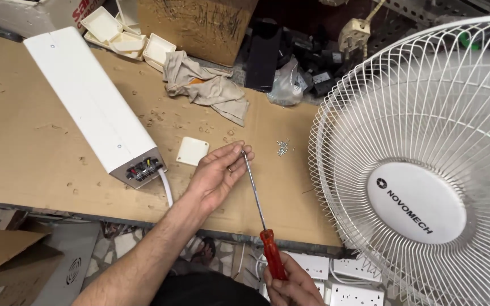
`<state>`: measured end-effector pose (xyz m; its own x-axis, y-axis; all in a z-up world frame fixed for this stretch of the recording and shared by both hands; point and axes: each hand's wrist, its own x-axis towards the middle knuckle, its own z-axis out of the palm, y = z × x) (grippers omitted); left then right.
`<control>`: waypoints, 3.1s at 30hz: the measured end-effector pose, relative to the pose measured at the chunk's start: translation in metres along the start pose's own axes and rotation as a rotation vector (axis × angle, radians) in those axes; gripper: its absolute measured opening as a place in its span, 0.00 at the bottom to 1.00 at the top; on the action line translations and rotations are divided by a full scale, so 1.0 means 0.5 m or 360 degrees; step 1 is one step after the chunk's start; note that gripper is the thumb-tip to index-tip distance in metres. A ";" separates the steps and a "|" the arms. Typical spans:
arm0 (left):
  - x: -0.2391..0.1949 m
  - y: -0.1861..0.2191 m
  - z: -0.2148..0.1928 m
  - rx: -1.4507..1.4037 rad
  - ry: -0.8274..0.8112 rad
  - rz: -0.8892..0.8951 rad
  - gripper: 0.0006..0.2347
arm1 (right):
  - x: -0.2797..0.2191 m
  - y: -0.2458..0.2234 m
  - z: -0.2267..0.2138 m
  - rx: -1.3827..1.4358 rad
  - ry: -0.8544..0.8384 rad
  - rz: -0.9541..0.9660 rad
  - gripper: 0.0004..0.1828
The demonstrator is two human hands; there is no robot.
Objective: The person works at a cluttered workbench on a white rectangular electrical enclosure with a power cord. They hold the enclosure steady, use a red-handled screwdriver to drive screws into its end fitting, reposition the enclosure, and handle small white end caps and wiring as they assemble the unit.
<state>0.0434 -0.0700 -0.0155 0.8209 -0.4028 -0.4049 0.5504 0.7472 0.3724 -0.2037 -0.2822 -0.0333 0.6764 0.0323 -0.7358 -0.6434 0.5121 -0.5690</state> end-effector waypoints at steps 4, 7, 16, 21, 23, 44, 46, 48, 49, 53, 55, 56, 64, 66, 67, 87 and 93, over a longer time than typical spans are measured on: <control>0.002 0.000 -0.002 0.0014 -0.0017 0.0035 0.13 | -0.011 -0.017 0.022 -0.0055 -0.0061 0.0019 0.44; 0.004 0.000 -0.001 0.0029 -0.0017 0.0046 0.12 | -0.023 -0.036 0.058 -0.0012 0.0102 0.0075 0.45; -0.001 -0.003 0.006 0.0061 0.0029 0.0071 0.12 | -0.020 -0.032 0.041 0.0036 0.0037 0.0070 0.44; -0.005 -0.004 0.007 0.0104 0.0109 0.0106 0.13 | -0.019 -0.027 0.033 -0.0069 -0.0287 -0.0051 0.43; -0.001 -0.007 0.001 0.0114 0.0108 0.0149 0.13 | -0.017 -0.024 0.033 -0.0062 -0.0243 -0.0051 0.43; 0.005 -0.038 -0.001 0.0911 -0.0367 0.0307 0.14 | 0.004 0.000 0.006 0.0195 -0.0388 -0.0038 0.32; 0.001 -0.018 -0.005 0.1022 -0.0395 0.0294 0.14 | 0.001 -0.002 0.017 0.0213 -0.0408 -0.0080 0.30; 0.000 0.011 -0.020 0.1133 -0.0424 0.0288 0.14 | -0.003 -0.010 0.028 0.0227 -0.0433 -0.0126 0.29; 0.000 0.028 -0.035 0.1923 -0.0265 0.0861 0.18 | -0.005 -0.014 0.032 0.0181 -0.0394 -0.0179 0.29; 0.004 0.114 -0.047 0.3423 0.0120 0.1225 0.26 | -0.011 -0.024 0.048 0.0021 -0.0149 -0.0109 0.31; -0.005 0.110 -0.040 0.3622 0.0183 0.0900 0.24 | -0.013 -0.021 0.061 -0.0024 -0.0101 -0.0095 0.31; -0.008 0.114 -0.035 0.3796 0.0241 0.0564 0.22 | -0.011 -0.020 0.070 -0.0068 -0.0050 -0.0089 0.32; -0.097 0.080 -0.026 0.3665 0.0276 0.0542 0.21 | 0.021 0.010 0.047 -0.0125 -0.0055 -0.0143 0.31; -0.131 0.066 -0.026 0.3489 0.0256 0.0659 0.22 | 0.021 0.012 0.051 -0.0077 0.0007 -0.0078 0.31; -0.144 0.059 -0.032 0.3278 0.0210 0.0779 0.20 | 0.019 0.013 0.053 -0.0105 -0.0043 -0.0119 0.30; -0.221 0.046 -0.068 0.1801 0.0263 0.0525 0.22 | -0.030 0.015 0.074 -0.0635 0.0036 -0.0282 0.30; -0.251 0.069 -0.093 0.1949 0.0338 0.0567 0.21 | -0.039 0.032 0.065 -0.0903 -0.0206 -0.0473 0.28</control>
<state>-0.0477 0.0311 0.0094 0.9723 -0.1072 -0.2076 0.1807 -0.2181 0.9590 -0.2155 -0.2468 -0.0161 0.8696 0.0800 -0.4872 -0.4875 -0.0162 -0.8729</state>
